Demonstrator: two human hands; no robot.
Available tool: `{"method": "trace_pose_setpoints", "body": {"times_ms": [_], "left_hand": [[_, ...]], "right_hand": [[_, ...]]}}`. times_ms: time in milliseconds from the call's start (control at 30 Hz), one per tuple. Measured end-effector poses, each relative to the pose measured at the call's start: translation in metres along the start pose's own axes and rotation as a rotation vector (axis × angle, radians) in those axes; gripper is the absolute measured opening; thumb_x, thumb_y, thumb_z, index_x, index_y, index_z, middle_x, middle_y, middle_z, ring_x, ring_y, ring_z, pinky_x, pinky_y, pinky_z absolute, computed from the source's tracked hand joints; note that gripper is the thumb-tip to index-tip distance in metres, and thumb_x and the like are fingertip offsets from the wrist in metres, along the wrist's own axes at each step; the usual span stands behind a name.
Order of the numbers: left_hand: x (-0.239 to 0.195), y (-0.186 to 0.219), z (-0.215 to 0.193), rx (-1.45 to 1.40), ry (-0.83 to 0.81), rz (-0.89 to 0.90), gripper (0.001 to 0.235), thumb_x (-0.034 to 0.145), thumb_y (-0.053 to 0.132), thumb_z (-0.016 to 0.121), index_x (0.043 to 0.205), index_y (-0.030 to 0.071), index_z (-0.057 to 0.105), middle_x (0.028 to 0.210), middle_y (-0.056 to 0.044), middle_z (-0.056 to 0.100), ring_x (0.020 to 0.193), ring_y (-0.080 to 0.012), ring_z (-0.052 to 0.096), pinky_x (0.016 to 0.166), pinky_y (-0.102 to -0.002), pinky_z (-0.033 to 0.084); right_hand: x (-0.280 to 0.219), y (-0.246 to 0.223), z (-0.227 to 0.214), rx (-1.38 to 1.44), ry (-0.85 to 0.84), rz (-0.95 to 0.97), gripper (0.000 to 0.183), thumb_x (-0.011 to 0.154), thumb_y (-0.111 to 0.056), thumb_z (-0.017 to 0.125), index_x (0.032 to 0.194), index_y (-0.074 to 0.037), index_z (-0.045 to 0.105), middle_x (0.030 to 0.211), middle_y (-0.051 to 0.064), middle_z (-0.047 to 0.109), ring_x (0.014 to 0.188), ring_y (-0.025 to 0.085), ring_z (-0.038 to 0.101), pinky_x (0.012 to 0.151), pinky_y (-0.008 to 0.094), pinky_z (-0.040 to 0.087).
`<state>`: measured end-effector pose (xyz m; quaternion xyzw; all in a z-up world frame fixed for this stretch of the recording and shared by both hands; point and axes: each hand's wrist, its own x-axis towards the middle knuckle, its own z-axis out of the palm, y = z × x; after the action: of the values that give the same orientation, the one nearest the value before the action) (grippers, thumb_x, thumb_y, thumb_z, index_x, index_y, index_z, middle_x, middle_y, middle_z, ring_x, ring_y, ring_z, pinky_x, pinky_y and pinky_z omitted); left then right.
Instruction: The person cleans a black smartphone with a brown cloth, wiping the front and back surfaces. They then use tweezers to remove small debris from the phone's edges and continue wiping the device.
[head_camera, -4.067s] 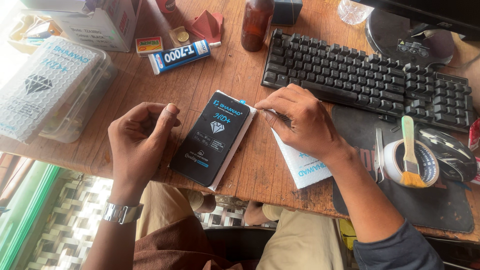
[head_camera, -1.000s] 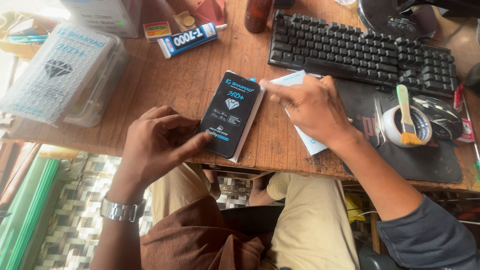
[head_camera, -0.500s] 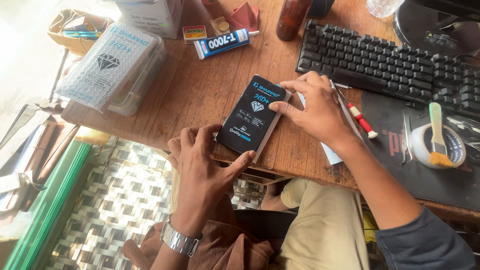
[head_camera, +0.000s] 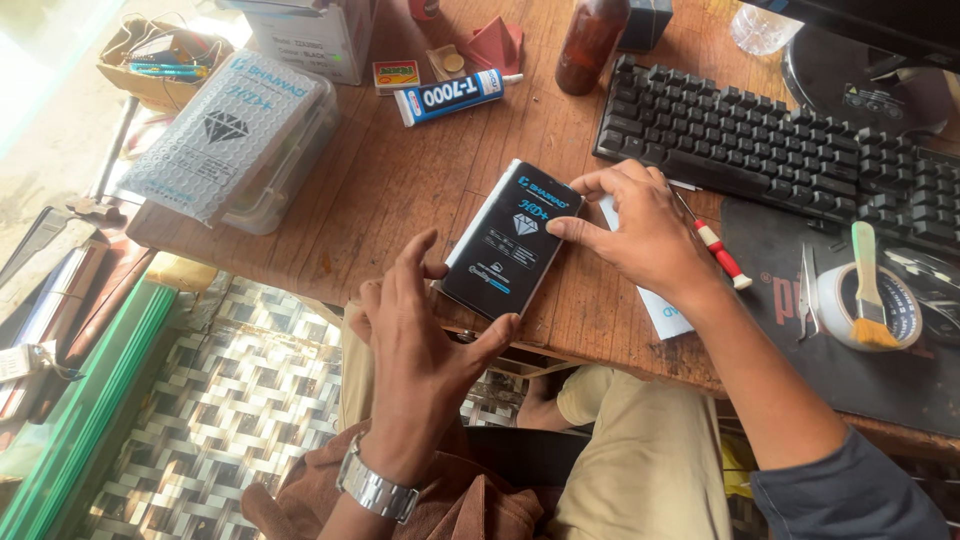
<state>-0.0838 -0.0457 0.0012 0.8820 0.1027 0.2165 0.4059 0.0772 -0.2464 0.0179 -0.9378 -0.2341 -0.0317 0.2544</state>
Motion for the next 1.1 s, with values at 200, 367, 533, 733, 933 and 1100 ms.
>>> {"method": "trace_pose_setpoints", "body": {"times_ms": [200, 367, 533, 733, 933, 1100], "left_hand": [[-0.002, 0.010, 0.006, -0.112, -0.038, -0.036, 0.112, 0.057, 0.019, 0.097, 0.153, 0.014, 0.039, 0.109, -0.008, 0.060, 0.105, -0.0246, 0.051, 0.095, -0.042, 0.039], [-0.003, 0.010, 0.009, -0.344, -0.069, -0.095, 0.100, 0.065, 0.006, 0.088, 0.153, 0.017, 0.041, 0.109, -0.005, 0.052, 0.092, -0.0145, 0.055, 0.082, -0.029, 0.053], [-0.007, 0.010, 0.011, -0.480, -0.019, -0.108, 0.095, 0.066, 0.000, 0.085, 0.151, 0.017, 0.046, 0.108, -0.003, 0.049, 0.084, -0.0106, 0.050, 0.084, -0.026, 0.052], [-0.009, 0.007, 0.019, -0.657, 0.040, -0.116, 0.086, 0.068, -0.003, 0.079, 0.147, 0.012, 0.047, 0.113, -0.001, 0.053, 0.085, -0.0071, 0.051, 0.076, -0.023, 0.052], [-0.012, 0.005, 0.025, -0.599, 0.090, -0.024, 0.089, 0.071, -0.004, 0.079, 0.150, 0.010, 0.042, 0.116, -0.002, 0.053, 0.090, -0.0090, 0.047, 0.081, -0.024, 0.049], [-0.013, 0.001, 0.028, -0.584, 0.095, -0.007, 0.088, 0.072, -0.002, 0.078, 0.151, 0.010, 0.041, 0.117, -0.002, 0.053, 0.091, -0.0085, 0.049, 0.083, -0.024, 0.050]], "right_hand": [[-0.006, -0.001, -0.001, 0.004, 0.085, -0.116, 0.048, 0.076, -0.044, 0.086, 0.109, -0.011, 0.075, 0.111, 0.008, 0.065, 0.112, 0.028, 0.056, 0.094, 0.041, 0.046], [-0.009, 0.000, 0.005, -0.031, 0.101, -0.060, 0.055, 0.073, -0.042, 0.088, 0.116, -0.011, 0.072, 0.112, 0.007, 0.065, 0.104, 0.028, 0.056, 0.091, 0.042, 0.047], [-0.029, -0.016, 0.006, 0.028, 0.278, -0.234, 0.070, 0.080, -0.036, 0.082, 0.143, -0.015, 0.060, 0.110, 0.007, 0.058, 0.103, 0.026, 0.057, 0.089, 0.039, 0.049], [-0.064, -0.042, 0.002, -0.137, 0.185, -0.533, 0.063, 0.077, -0.009, 0.074, 0.138, -0.023, 0.065, 0.100, 0.007, 0.055, 0.092, 0.024, 0.055, 0.088, 0.041, 0.047], [-0.064, -0.058, 0.000, -0.158, 0.075, -0.579, 0.072, 0.068, -0.005, 0.068, 0.137, -0.026, 0.066, 0.093, 0.006, 0.055, 0.085, 0.023, 0.054, 0.078, 0.041, 0.044], [-0.059, -0.056, -0.002, -0.137, 0.073, -0.577, 0.075, 0.069, -0.002, 0.064, 0.140, -0.026, 0.065, 0.093, 0.006, 0.054, 0.085, 0.023, 0.055, 0.080, 0.040, 0.045]]}}
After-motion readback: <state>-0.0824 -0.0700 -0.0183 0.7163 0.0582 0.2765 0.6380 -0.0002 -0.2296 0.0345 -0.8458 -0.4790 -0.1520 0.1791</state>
